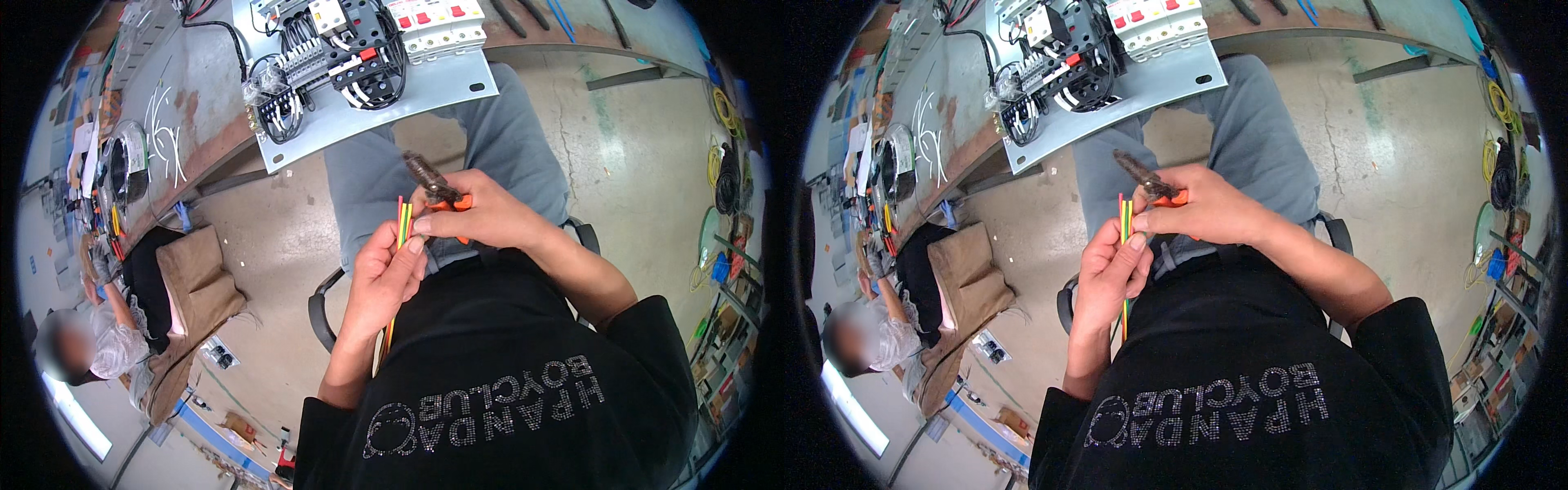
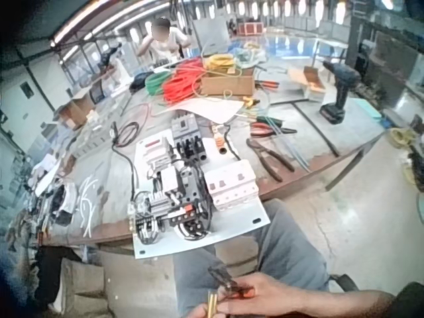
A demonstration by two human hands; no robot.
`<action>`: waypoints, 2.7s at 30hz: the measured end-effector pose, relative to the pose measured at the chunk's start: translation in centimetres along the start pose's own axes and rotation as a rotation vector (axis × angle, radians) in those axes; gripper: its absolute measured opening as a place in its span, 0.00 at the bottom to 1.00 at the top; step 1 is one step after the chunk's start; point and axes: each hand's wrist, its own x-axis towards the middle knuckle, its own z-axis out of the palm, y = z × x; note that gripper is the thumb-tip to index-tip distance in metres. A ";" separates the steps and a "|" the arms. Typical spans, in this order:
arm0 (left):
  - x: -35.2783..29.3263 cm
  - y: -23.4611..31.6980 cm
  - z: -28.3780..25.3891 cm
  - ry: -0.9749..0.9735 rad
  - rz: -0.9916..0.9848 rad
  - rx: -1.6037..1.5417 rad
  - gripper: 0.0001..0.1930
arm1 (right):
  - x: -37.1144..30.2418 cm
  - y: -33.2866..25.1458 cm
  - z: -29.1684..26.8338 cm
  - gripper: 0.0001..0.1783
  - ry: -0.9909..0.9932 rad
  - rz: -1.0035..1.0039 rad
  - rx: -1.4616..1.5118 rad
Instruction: The person measures and cuts multiple colored wires, then strips their ends using wire cutters. The person holds the prepared wires together and appears to prepare them for connection to an electrical panel on the workbench.
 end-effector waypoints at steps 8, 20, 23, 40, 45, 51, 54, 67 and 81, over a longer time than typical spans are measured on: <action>0.2 0.8 -1.1 -0.052 -0.071 -0.217 0.08 | -1.3 -0.5 -0.3 0.18 0.155 -0.366 -0.890; -0.4 1.4 -1.4 -0.147 -0.107 -0.398 0.12 | -1.8 -0.8 2.4 0.31 0.227 -0.443 -1.050; -0.4 1.1 -1.7 -0.169 -0.108 -0.399 0.14 | -2.0 -1.2 2.3 0.31 0.201 -0.413 -1.103; -0.7 1.3 -1.6 -0.199 -0.090 -0.415 0.14 | -1.4 -0.5 1.9 0.34 0.152 -0.447 -0.972; -0.7 1.4 -1.6 -0.208 -0.086 -0.412 0.13 | -1.3 -0.4 1.8 0.36 0.139 -0.457 -0.935; -1.1 1.2 -1.7 -0.235 -0.056 -0.387 0.14 | -1.3 -0.6 1.6 0.36 0.132 -0.513 -0.941; -1.3 1.4 -1.5 -0.248 -0.047 -0.370 0.14 | -1.3 -0.3 1.6 0.33 0.136 -0.556 -0.931; -1.8 1.8 -0.9 -0.229 -0.060 -0.361 0.15 | -1.3 0.3 1.8 0.28 0.193 -0.601 -0.877; -0.8 1.7 1.0 -0.023 0.000 -0.049 0.06 | -1.4 1.4 2.1 0.24 0.465 -0.498 -0.702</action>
